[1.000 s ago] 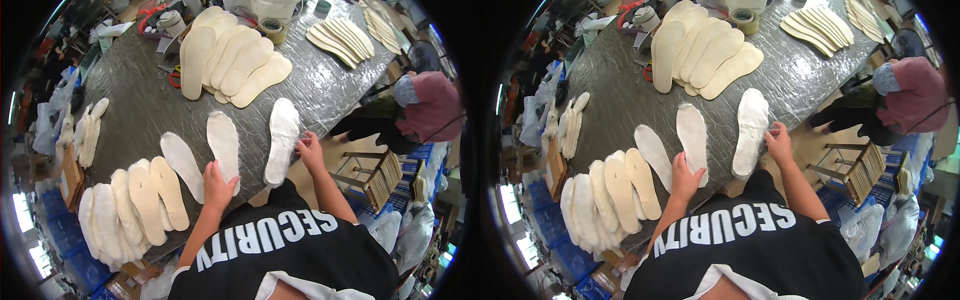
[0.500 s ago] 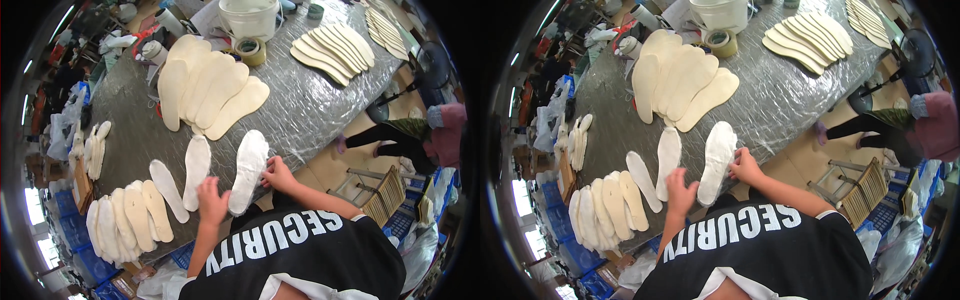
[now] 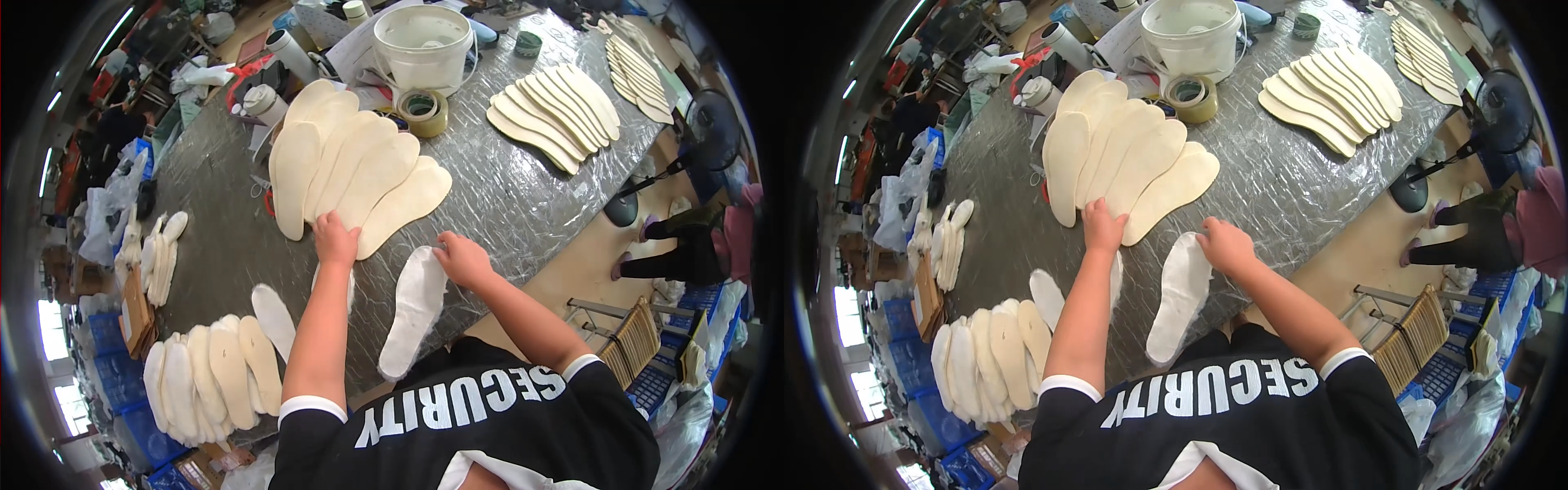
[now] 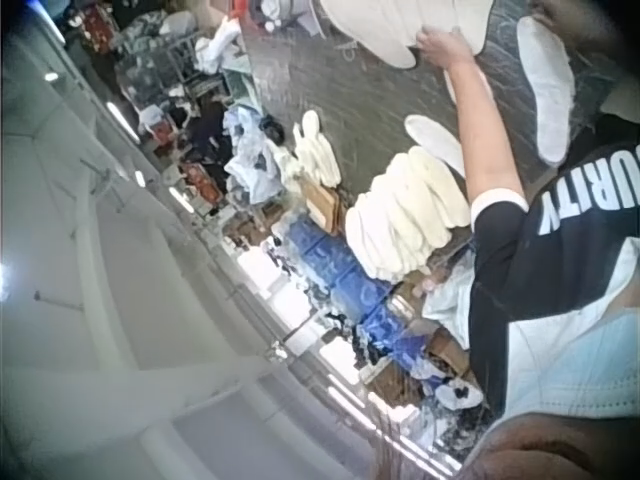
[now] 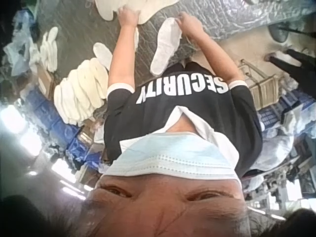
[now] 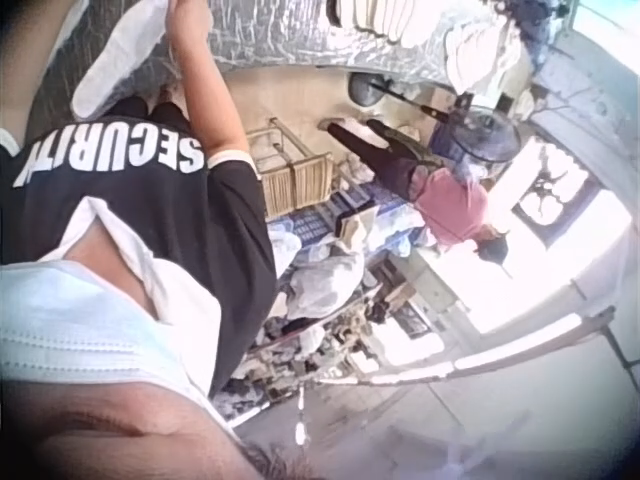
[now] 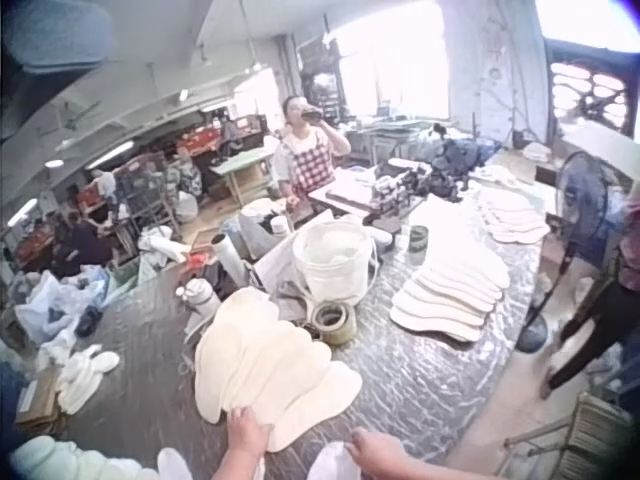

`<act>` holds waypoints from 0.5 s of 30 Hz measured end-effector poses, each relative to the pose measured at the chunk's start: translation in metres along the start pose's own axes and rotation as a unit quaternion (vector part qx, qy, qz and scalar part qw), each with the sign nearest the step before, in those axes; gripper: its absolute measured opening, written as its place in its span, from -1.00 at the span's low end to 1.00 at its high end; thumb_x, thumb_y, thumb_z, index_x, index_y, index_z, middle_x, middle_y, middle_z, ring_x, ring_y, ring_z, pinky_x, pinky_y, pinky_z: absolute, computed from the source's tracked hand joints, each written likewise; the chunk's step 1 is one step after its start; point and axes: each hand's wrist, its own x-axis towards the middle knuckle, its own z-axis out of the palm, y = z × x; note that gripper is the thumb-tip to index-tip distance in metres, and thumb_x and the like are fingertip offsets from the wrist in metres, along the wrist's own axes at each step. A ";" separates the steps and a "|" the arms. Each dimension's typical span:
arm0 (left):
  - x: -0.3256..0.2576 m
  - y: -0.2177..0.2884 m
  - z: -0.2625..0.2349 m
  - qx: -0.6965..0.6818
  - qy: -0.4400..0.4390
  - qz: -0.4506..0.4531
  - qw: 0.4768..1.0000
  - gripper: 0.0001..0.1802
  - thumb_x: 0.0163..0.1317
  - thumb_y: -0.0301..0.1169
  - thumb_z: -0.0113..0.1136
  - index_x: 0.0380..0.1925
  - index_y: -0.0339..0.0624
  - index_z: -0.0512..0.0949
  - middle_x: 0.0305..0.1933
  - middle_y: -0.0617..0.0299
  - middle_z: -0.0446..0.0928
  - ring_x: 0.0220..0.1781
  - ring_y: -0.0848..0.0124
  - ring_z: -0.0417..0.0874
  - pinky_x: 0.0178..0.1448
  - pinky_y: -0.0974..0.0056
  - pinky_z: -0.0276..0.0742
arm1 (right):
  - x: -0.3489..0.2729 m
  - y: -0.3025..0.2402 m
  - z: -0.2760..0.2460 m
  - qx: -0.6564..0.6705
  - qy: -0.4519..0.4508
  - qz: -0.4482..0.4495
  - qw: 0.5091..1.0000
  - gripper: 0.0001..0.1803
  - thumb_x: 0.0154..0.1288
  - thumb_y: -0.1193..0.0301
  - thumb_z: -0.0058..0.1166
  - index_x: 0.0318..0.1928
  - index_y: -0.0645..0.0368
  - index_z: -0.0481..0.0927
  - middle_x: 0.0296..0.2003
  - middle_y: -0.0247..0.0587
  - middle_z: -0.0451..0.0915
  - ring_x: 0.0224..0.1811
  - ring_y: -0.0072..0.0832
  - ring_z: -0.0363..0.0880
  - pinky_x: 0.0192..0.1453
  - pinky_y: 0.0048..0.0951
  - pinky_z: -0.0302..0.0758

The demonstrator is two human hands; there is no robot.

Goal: Matching and pressing fuzzy linings onto shoe insoles by hand.

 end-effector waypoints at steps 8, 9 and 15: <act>0.011 0.008 0.011 0.022 -0.094 -0.014 0.995 -0.37 -0.18 -0.32 0.52 -0.12 -0.34 0.43 0.03 -0.11 0.40 0.14 -0.05 0.36 0.23 0.07 0.35 | 0.055 -0.015 0.007 0.169 0.029 -0.129 0.977 -0.59 0.22 0.34 0.12 0.07 0.19 0.47 0.03 0.05 0.47 0.09 -0.07 0.46 0.15 -0.18 0.42; 0.011 0.009 0.011 -0.004 -0.052 -0.039 0.998 -0.37 -0.20 -0.32 0.53 -0.13 -0.33 0.43 0.03 -0.11 0.40 0.13 -0.05 0.37 0.22 0.08 0.36 | 0.061 -0.020 0.014 0.168 0.029 -0.125 0.977 -0.59 0.22 0.34 0.12 0.07 0.19 0.47 0.03 0.05 0.47 0.09 -0.07 0.46 0.15 -0.18 0.42; 0.027 0.001 -0.003 -0.019 -0.112 -0.121 0.986 -0.30 -0.25 -0.27 0.55 -0.10 -0.33 0.41 0.02 -0.10 0.42 0.12 -0.06 0.39 0.21 0.09 0.38 | 0.074 -0.045 0.035 0.001 0.075 -0.205 0.976 -0.47 0.18 0.34 0.15 0.16 0.22 0.38 0.12 0.01 0.41 0.22 -0.07 0.32 0.24 -0.20 0.36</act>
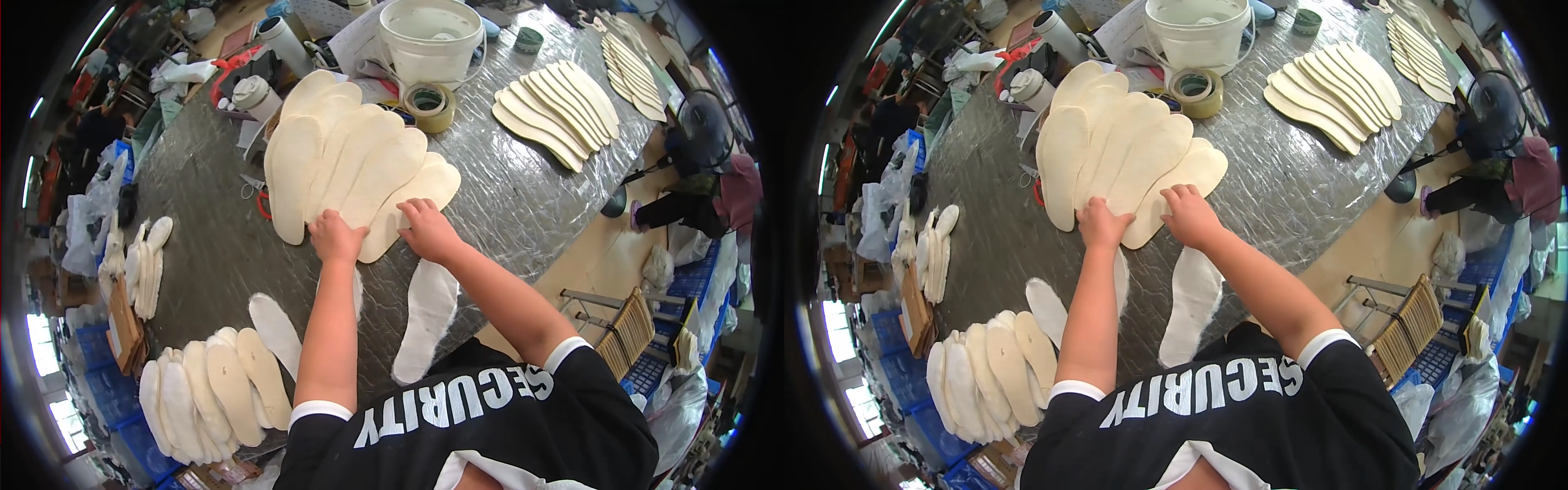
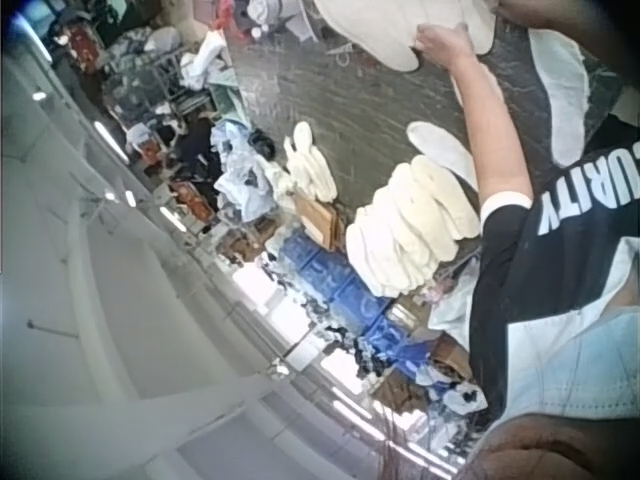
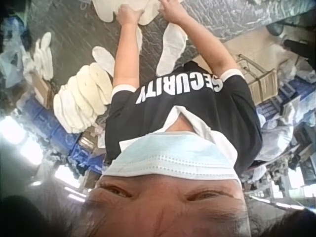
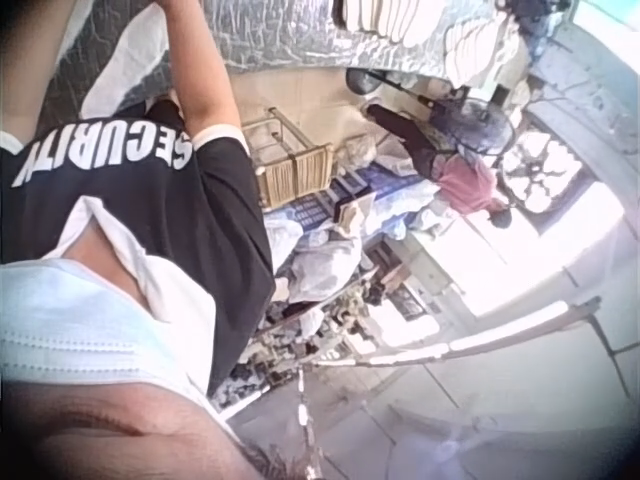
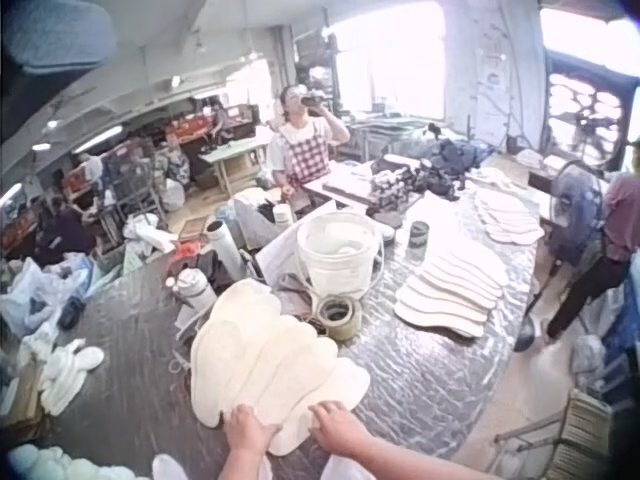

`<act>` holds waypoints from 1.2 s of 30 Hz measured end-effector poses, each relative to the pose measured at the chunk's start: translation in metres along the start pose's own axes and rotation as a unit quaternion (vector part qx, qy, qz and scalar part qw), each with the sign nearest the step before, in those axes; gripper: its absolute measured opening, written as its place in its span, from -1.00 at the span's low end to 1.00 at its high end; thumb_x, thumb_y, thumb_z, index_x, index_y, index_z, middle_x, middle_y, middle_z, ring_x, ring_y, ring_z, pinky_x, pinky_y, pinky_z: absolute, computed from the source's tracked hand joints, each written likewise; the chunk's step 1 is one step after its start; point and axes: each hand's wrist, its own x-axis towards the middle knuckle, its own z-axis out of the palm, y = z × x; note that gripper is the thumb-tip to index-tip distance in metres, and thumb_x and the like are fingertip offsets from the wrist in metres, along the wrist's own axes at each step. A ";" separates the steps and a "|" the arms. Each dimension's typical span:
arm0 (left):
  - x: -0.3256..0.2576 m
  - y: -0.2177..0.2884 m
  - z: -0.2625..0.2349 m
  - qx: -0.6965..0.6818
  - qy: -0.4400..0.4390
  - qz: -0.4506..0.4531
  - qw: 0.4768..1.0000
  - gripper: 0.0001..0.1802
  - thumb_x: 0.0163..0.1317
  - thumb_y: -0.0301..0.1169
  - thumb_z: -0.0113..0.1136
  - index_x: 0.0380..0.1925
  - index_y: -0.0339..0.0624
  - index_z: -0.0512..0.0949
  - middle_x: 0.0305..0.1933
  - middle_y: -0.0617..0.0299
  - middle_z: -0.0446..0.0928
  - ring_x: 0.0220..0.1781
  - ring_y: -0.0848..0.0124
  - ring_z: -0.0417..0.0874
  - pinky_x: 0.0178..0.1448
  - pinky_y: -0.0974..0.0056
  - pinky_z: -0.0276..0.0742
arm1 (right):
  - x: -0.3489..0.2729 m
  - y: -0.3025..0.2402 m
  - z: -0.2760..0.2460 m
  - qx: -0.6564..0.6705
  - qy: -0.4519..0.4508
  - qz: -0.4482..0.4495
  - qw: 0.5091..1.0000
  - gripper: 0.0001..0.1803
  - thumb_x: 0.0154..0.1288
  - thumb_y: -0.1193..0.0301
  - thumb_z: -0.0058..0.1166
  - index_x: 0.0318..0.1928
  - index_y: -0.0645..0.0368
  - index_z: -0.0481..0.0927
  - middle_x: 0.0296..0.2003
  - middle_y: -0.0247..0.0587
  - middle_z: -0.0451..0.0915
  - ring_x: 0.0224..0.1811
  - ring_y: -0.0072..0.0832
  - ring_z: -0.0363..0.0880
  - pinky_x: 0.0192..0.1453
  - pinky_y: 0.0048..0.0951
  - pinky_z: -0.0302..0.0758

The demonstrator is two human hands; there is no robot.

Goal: Matching and pressing fuzzy linings onto shoe insoles by hand.

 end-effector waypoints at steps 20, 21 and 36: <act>0.003 0.041 -0.065 -0.744 -0.227 0.050 0.627 -0.60 0.27 -0.52 -0.03 0.13 -0.24 0.35 -0.03 0.07 0.53 -0.17 0.19 0.62 -0.06 -0.03 0.62 | 0.000 -0.005 0.013 -0.060 -0.049 0.043 0.996 -0.37 -0.01 0.35 0.16 0.14 0.25 0.39 0.07 0.15 0.33 0.15 0.01 0.31 0.25 -0.13 0.31; 0.005 0.043 -0.074 -0.741 -0.227 0.058 0.630 -0.60 0.27 -0.52 -0.03 0.13 -0.24 0.35 -0.03 0.07 0.53 -0.17 0.19 0.62 -0.06 -0.03 0.62 | 0.007 -0.006 0.013 -0.090 -0.062 0.031 0.994 -0.38 -0.01 0.34 0.17 0.13 0.24 0.41 0.05 0.13 0.35 0.17 0.00 0.31 0.25 -0.15 0.31; -0.108 0.032 -0.133 -0.497 -0.248 0.138 0.820 -0.55 0.08 -0.62 0.05 0.05 -0.39 0.45 -0.04 0.06 0.54 0.02 0.30 0.52 0.10 0.17 0.42 | 0.005 -0.012 -0.033 0.869 0.024 0.255 0.423 -0.24 0.27 -0.14 0.02 0.29 0.08 0.21 0.01 -0.10 0.41 0.08 -0.24 0.44 0.13 -0.21 0.42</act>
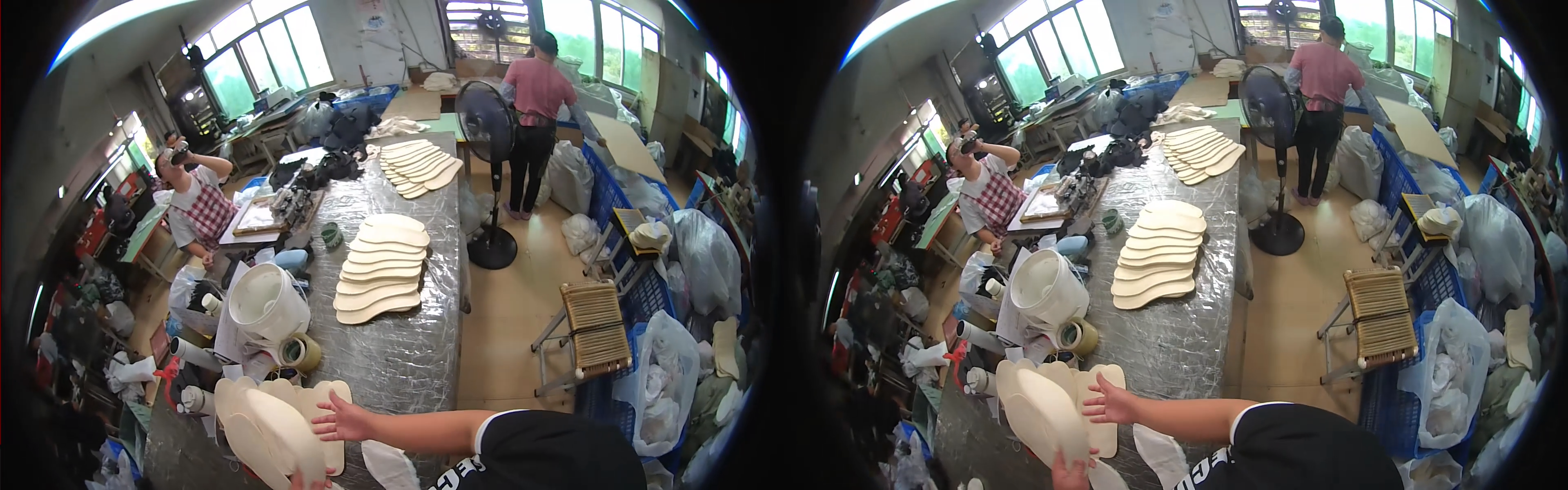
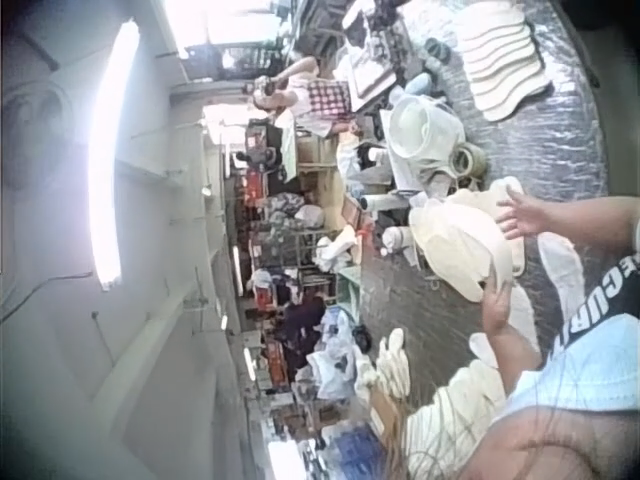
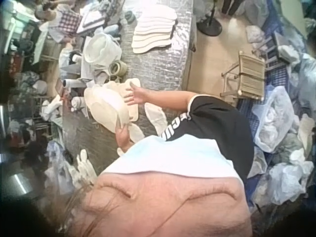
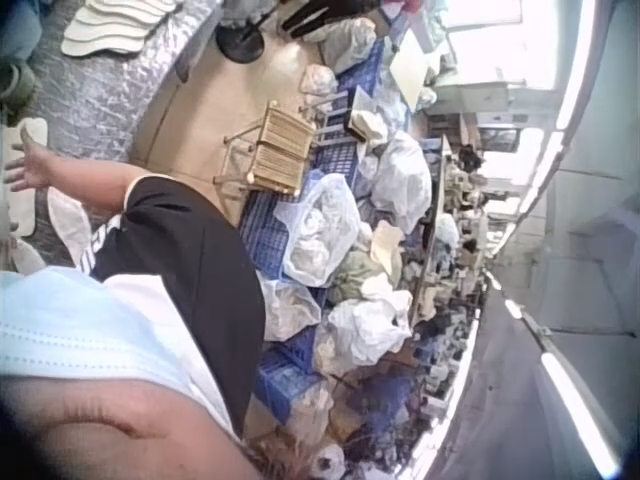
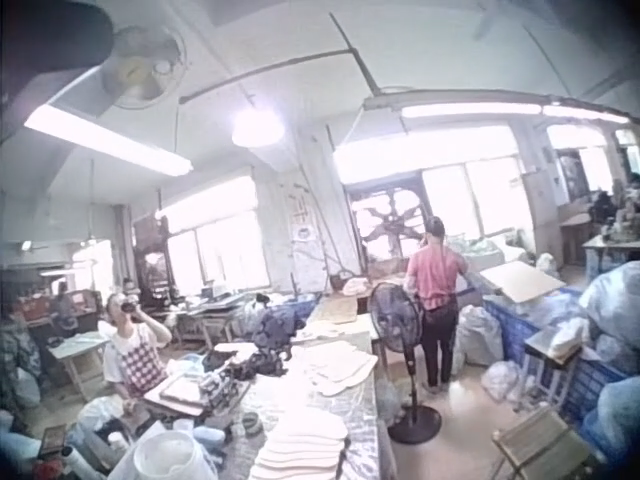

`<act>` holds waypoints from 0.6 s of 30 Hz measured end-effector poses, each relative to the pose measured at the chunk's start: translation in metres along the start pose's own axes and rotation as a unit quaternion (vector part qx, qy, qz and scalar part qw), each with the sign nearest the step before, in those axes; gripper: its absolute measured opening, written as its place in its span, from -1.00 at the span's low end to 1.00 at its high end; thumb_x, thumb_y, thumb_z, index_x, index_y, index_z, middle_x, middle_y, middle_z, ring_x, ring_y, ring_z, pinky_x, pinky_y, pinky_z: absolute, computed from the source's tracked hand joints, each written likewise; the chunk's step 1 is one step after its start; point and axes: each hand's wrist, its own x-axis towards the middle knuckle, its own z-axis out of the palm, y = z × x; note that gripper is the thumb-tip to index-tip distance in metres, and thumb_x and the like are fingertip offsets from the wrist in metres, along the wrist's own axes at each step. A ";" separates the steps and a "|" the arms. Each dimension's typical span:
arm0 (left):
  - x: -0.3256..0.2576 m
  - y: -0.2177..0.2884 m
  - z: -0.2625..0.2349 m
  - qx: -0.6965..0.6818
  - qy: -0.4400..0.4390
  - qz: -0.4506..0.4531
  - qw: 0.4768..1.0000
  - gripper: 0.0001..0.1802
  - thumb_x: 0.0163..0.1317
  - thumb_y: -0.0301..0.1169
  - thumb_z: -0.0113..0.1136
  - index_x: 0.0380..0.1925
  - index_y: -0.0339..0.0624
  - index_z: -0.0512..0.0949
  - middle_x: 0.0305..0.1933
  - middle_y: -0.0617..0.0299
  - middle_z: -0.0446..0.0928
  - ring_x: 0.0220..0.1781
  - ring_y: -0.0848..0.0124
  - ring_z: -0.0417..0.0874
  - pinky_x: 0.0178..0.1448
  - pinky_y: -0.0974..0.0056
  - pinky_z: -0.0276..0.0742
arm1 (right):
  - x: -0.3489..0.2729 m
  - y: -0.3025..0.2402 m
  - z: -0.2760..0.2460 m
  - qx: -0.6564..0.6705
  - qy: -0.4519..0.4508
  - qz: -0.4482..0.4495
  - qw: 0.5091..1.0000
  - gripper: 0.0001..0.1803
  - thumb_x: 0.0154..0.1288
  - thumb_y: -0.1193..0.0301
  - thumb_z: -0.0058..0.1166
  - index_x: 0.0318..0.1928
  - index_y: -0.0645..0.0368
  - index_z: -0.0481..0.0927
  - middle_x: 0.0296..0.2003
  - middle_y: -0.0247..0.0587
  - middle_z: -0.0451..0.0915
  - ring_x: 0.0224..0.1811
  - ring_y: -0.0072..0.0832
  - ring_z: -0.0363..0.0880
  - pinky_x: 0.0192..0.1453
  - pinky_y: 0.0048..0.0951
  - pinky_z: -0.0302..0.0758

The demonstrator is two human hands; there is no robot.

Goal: Matching and pressing fuzzy linings onto shoe insoles by hand.

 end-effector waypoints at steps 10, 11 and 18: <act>-0.011 -0.041 0.072 0.389 -0.271 0.187 0.861 -0.33 0.00 -0.43 0.31 0.18 -0.30 0.38 0.13 -0.18 0.42 0.22 -0.06 0.40 0.30 0.09 0.29 | -0.126 -0.068 -0.062 -0.066 -0.200 -0.017 0.978 -0.27 0.32 0.07 0.06 0.39 -0.45 -0.03 0.34 -0.15 0.19 0.36 -0.10 0.23 0.35 0.18 0.19; -0.008 -0.048 0.078 0.392 -0.273 0.195 0.857 -0.33 0.00 -0.43 0.31 0.18 -0.30 0.38 0.13 -0.18 0.42 0.22 -0.06 0.40 0.30 0.09 0.29 | -0.141 -0.077 -0.070 -0.067 -0.193 -0.020 0.979 -0.28 0.32 0.10 0.07 0.38 -0.45 -0.02 0.34 -0.15 0.20 0.35 -0.10 0.23 0.35 0.20 0.18; 0.025 -0.069 0.099 0.254 -0.344 0.198 0.882 -0.25 0.12 -0.39 0.29 0.31 -0.25 0.24 0.03 -0.02 0.48 0.04 0.28 0.52 0.12 0.27 0.41 | -0.225 -0.105 -0.091 -0.062 -0.145 -0.117 0.980 -0.20 0.25 0.11 0.15 0.37 -0.44 -0.05 0.33 -0.09 0.19 0.36 -0.02 0.21 0.32 0.31 0.12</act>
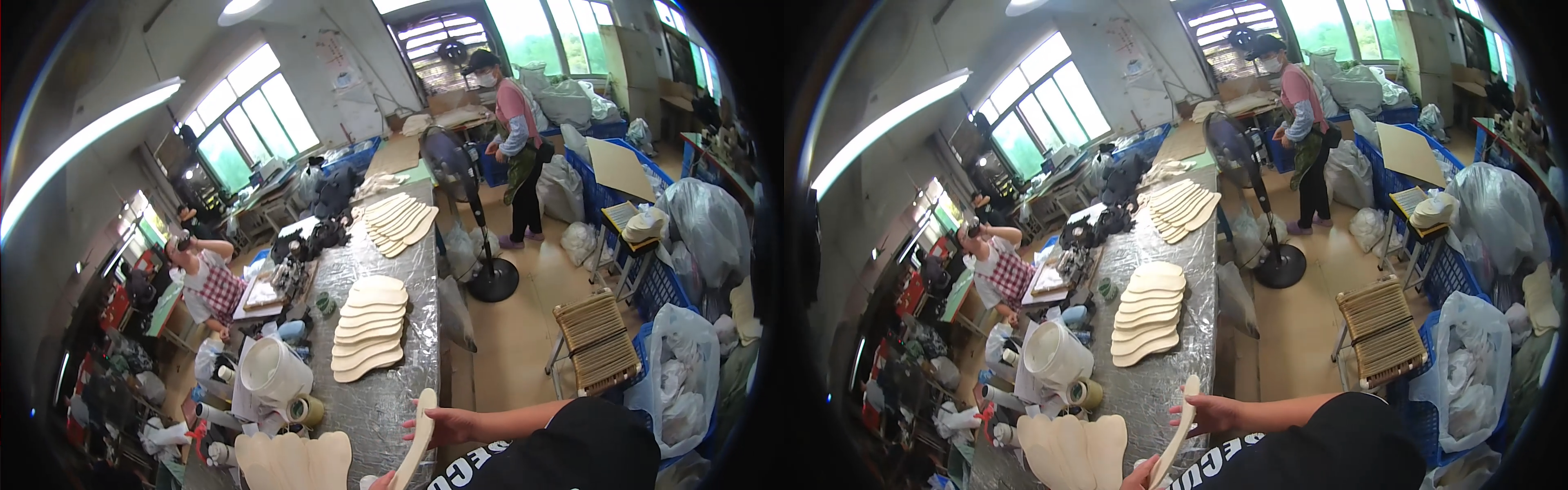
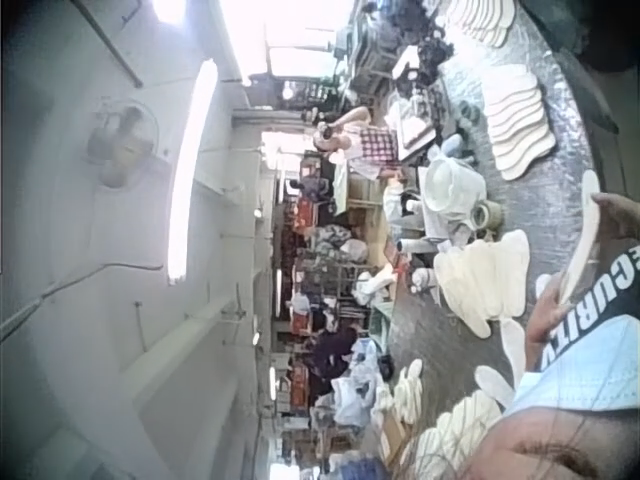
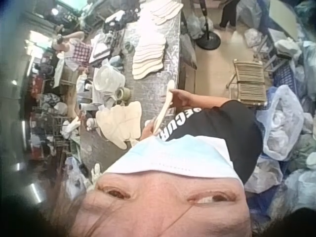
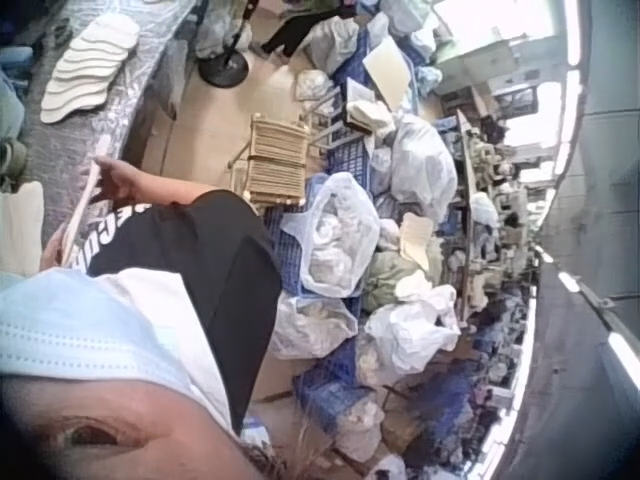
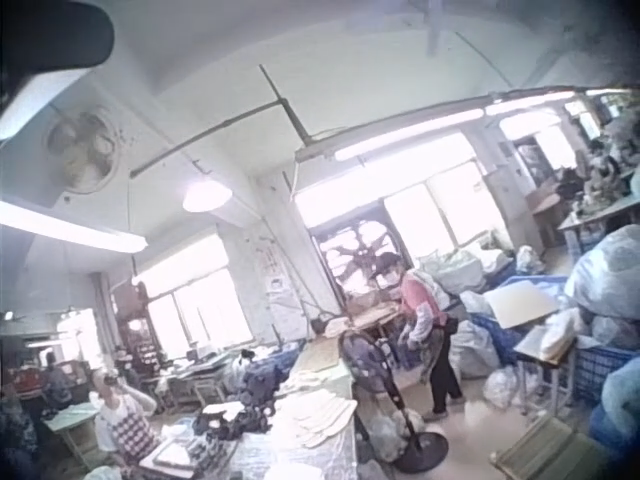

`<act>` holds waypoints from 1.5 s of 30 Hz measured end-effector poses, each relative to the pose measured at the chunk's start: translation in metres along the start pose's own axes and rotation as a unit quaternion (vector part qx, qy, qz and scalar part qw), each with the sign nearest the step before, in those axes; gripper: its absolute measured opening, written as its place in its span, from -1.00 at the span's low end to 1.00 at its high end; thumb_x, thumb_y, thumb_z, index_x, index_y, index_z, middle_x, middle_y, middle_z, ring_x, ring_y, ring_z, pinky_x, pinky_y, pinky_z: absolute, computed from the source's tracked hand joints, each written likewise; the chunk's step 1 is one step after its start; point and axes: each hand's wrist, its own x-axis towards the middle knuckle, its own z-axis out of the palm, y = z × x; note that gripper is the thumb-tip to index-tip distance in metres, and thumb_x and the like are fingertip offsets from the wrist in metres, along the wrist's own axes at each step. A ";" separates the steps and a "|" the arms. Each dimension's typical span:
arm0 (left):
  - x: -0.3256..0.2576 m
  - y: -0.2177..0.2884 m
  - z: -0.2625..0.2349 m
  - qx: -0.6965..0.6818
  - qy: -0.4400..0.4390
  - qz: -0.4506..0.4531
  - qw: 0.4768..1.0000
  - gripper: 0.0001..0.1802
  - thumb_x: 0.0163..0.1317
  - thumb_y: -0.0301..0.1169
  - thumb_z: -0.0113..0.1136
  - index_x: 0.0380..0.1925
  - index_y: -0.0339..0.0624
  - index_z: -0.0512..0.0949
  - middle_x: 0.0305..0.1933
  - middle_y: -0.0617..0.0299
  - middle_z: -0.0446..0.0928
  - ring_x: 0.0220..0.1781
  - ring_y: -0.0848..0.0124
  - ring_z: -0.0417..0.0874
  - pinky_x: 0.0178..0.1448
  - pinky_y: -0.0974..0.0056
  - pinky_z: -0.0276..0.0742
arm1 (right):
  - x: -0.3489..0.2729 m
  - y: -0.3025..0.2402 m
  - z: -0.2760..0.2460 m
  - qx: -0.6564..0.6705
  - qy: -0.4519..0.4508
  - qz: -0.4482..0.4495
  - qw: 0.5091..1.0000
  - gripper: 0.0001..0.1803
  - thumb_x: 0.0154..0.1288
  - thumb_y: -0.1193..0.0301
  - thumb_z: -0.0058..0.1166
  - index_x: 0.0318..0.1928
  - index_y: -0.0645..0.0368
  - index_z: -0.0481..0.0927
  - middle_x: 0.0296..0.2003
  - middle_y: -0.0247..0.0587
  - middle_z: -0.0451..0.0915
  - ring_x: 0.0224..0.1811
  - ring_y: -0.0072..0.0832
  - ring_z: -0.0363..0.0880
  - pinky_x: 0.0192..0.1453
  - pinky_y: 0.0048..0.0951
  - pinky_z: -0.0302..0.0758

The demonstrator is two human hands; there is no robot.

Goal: Matching and pressing fuzzy linings onto shoe insoles by hand.

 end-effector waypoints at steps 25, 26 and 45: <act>0.019 -0.077 0.014 -0.255 -0.052 -0.101 0.960 -0.15 0.12 -0.34 0.36 0.19 -0.26 -0.06 0.16 -0.24 0.36 0.00 0.13 0.59 0.21 0.01 0.46 | -0.006 0.020 0.041 -0.081 0.025 -0.019 0.996 0.09 0.16 0.12 0.30 0.44 -0.12 -0.28 0.18 -0.16 0.13 0.29 -0.29 0.21 0.20 0.08 0.32; 0.017 -0.078 0.013 -0.230 -0.064 -0.091 0.967 -0.18 0.19 -0.28 0.29 0.22 -0.29 -0.06 0.13 -0.19 0.39 -0.01 0.17 0.59 0.20 0.04 0.47 | -0.007 0.020 0.037 -0.109 0.032 0.000 0.994 0.10 0.17 0.08 0.28 0.45 -0.13 -0.31 0.21 -0.15 0.12 0.29 -0.29 0.21 0.23 0.08 0.28; -0.057 -0.022 -0.054 -0.227 0.216 -0.007 0.950 -0.25 0.26 -0.15 0.10 0.27 -0.29 -0.03 0.05 -0.10 0.42 -0.10 0.25 0.58 0.05 0.12 0.51 | -0.061 0.002 -0.058 -0.080 0.319 0.006 0.944 -0.49 0.39 0.34 -0.04 0.26 0.23 0.18 -0.06 -0.06 0.51 -0.11 -0.29 0.60 -0.02 -0.27 0.52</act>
